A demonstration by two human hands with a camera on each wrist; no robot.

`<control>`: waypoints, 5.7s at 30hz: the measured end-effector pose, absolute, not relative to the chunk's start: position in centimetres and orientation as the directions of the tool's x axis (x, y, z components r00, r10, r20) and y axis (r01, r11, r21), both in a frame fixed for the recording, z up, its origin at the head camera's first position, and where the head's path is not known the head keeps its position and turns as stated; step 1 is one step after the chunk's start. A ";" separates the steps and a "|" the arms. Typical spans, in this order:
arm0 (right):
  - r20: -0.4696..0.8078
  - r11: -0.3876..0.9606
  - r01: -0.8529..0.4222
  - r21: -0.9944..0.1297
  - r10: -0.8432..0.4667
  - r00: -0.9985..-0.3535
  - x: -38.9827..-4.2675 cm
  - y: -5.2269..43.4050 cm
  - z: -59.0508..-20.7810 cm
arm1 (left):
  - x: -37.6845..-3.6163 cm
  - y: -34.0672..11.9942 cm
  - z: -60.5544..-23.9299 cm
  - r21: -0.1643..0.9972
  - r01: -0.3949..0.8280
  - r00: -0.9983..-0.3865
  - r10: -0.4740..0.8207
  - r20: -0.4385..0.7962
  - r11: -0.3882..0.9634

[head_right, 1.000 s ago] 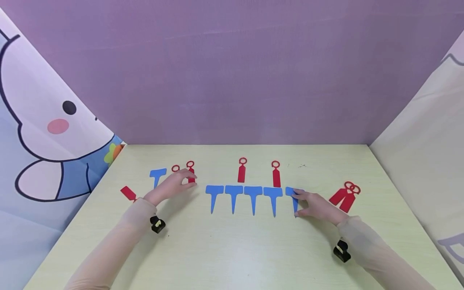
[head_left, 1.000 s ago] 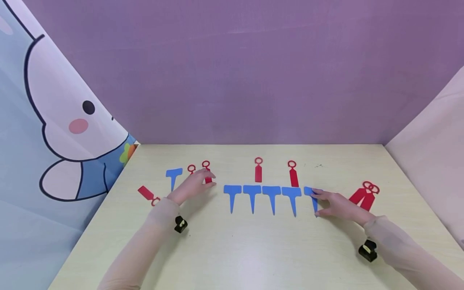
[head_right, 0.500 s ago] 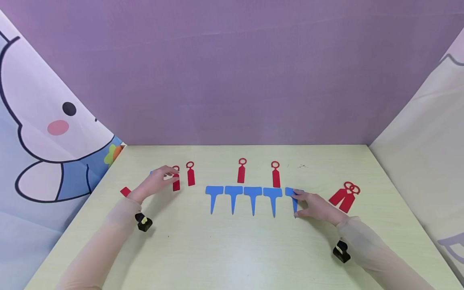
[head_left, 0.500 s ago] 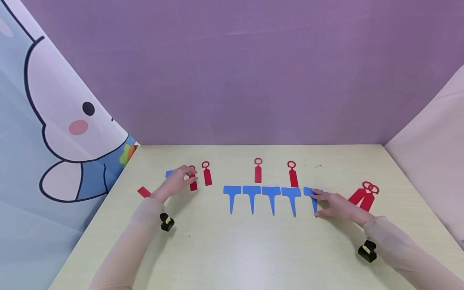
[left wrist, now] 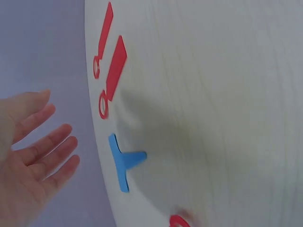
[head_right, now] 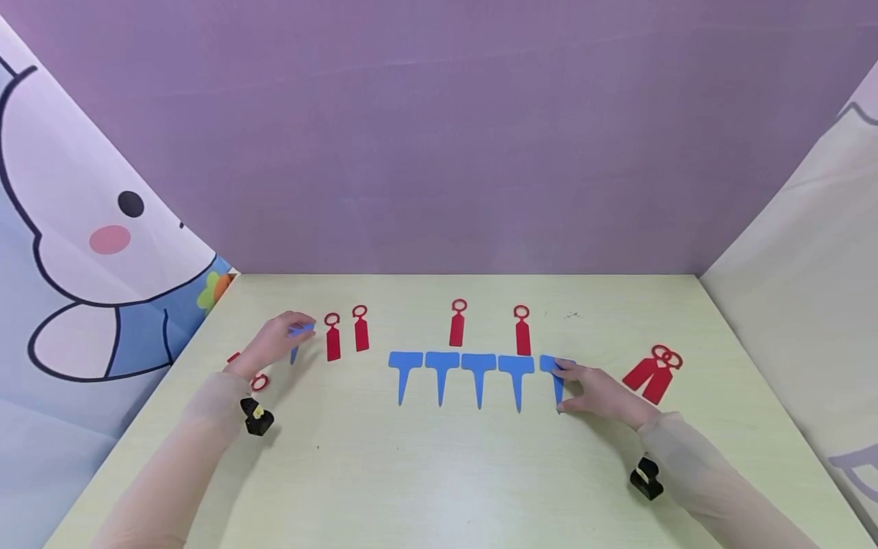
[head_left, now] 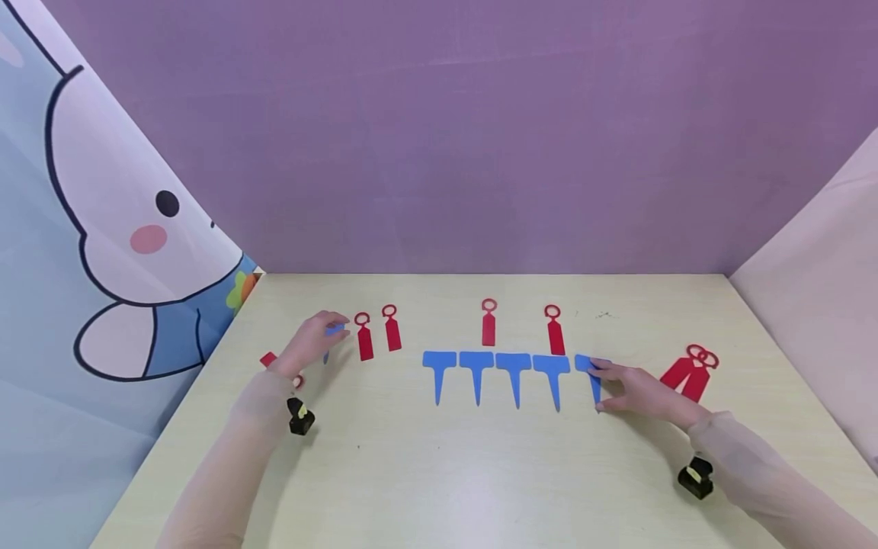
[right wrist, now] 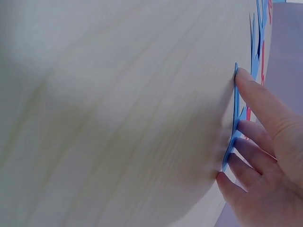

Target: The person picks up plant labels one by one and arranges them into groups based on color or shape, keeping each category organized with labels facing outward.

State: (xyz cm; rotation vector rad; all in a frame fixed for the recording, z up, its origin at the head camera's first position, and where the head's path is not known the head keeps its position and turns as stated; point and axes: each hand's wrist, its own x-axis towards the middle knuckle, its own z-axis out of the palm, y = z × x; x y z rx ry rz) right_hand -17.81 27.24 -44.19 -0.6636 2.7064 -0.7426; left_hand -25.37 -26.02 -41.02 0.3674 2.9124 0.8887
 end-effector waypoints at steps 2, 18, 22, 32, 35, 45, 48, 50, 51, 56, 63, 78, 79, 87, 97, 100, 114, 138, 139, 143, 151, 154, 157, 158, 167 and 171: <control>-0.116 0.766 -0.360 -0.533 -0.488 -0.865 -17.8 27.2 -44.2 | -25.5 -26.5 -41.2 0.566 0.182 -0.974 0.227 -0.009 0.804; -0.171 0.776 -0.299 -0.555 -0.458 -0.872 -17.9 27.2 -44.2 | -27.1 -28.7 -42.5 0.604 0.037 -0.991 0.107 -0.080 0.796; -0.174 0.779 -0.291 -0.556 -0.451 -0.875 -17.9 27.3 -44.4 | -27.2 -29.0 -42.7 0.618 0.005 -0.991 0.085 -0.101 0.786; -0.168 0.772 -0.292 -0.565 -0.454 -0.875 -17.7 27.2 -44.2 | -27.8 -29.5 -43.3 0.621 -0.018 -0.993 0.059 -0.104 0.784; -0.164 0.772 -0.300 -0.560 -0.458 -0.873 -17.7 27.1 -44.1 | -27.9 -29.7 -43.6 0.624 -0.048 -0.991 0.042 -0.129 0.780; -0.168 0.778 -0.306 -0.548 -0.461 -0.872 -17.8 27.2 -44.0 | -28.3 -30.5 -44.5 0.645 -0.112 -0.985 0.004 -0.175 0.756; -0.177 0.784 -0.295 -0.546 -0.452 -0.874 -17.8 27.3 -44.1 | -28.4 -30.5 -44.6 0.639 -0.116 -0.983 0.006 -0.185 0.760; -0.181 0.783 -0.292 -0.549 -0.452 -0.873 -17.8 27.3 -44.2 | -28.4 -30.5 -44.7 0.633 -0.120 -0.982 0.003 -0.190 0.765; -0.181 0.783 -0.291 -0.550 -0.452 -0.874 -17.8 27.3 -44.2 | -28.3 -30.5 -44.7 0.630 -0.127 -0.980 -0.001 -0.197 0.766; -0.172 0.773 -0.296 -0.561 -0.458 -0.872 -17.7 27.1 -44.0 | -28.4 -30.8 -45.0 0.610 -0.136 -0.980 -0.014 -0.200 0.781; -0.164 0.775 -0.307 -0.553 -0.463 -0.871 -17.7 27.1 -44.0 | -27.8 -30.2 -44.6 0.574 -0.174 -0.973 -0.050 -0.226 0.800; -0.151 0.773 -0.310 -0.554 -0.459 -0.875 -17.8 27.3 -44.3 | -28.1 -29.7 -44.9 0.645 -0.221 -0.970 -0.094 -0.225 0.731; -0.150 0.774 -0.308 -0.553 -0.456 -0.877 -17.8 27.3 -44.3 | -28.1 -29.7 -44.9 0.658 -0.228 -0.968 -0.095 -0.231 0.717; -0.161 0.781 -0.301 -0.547 -0.450 -0.878 -17.8 27.2 -44.3 | -27.9 -29.3 -44.7 0.731 -0.245 -0.966 -0.100 -0.237 0.637; -0.162 0.773 -0.299 -0.559 -0.456 -0.875 -17.6 27.1 -43.9 | -28.2 -29.1 -45.3 0.780 -0.180 -0.983 -0.137 -0.122 0.600; -0.161 0.773 -0.299 -0.560 -0.456 -0.875 -17.6 27.1 -43.9 | -27.7 -28.5 -44.6 0.788 -0.185 -0.982 -0.144 -0.123 0.587; -0.162 0.780 -0.299 -0.550 -0.451 -0.878 -17.7 27.4 -44.3 | -26.6 -27.3 -43.8 0.894 -0.146 -0.989 -0.085 -0.121 0.423; -0.155 0.779 -0.297 -0.552 -0.446 -0.881 -17.7 27.3 -44.3 | -24.6 -22.8 -42.8 0.946 -0.151 -0.988 -0.013 -0.154 0.287; -0.157 0.780 -0.295 -0.552 -0.444 -0.882 -17.7 27.3 -44.3 | -24.5 -22.7 -42.9 0.945 -0.154 -0.987 -0.005 -0.159 0.287; -0.166 0.782 -0.288 -0.553 -0.442 -0.881 -17.7 27.4 -44.5 | -24.4 -21.9 -43.0 0.945 -0.169 -0.984 0.006 -0.178 0.280; -0.170 0.787 -0.287 -0.546 -0.439 -0.882 -17.8 27.5 -44.7 | -24.2 -20.6 -43.6 0.939 -0.181 -0.981 0.015 -0.194 0.291; -0.167 0.786 -0.289 -0.546 -0.440 -0.882 -17.8 27.5 -44.8 | -24.0 -20.1 -43.8 0.935 -0.176 -0.980 0.032 -0.195 0.307; -0.167 0.786 -0.287 -0.547 -0.439 -0.883 -17.8 27.4 -44.7 | -23.9 -19.8 -44.0 0.939 -0.172 -0.980 0.048 -0.195 0.298; -0.168 0.786 -0.285 -0.549 -0.438 -0.883 -17.8 27.4 -44.7 | -23.8 -19.7 -44.1 0.940 -0.169 -0.979 0.056 -0.194 0.297; -0.171 0.787 -0.277 -0.552 -0.432 -0.886 -17.7 27.3 -44.5 | -24.0 -19.2 -45.0 0.924 -0.213 -0.970 0.047 -0.240 0.318; -0.178 0.786 -0.269 -0.557 -0.429 -0.886 -17.7 27.3 -44.5 | -24.0 -18.9 -45.0 0.922 -0.223 -0.968 0.039 -0.247 0.315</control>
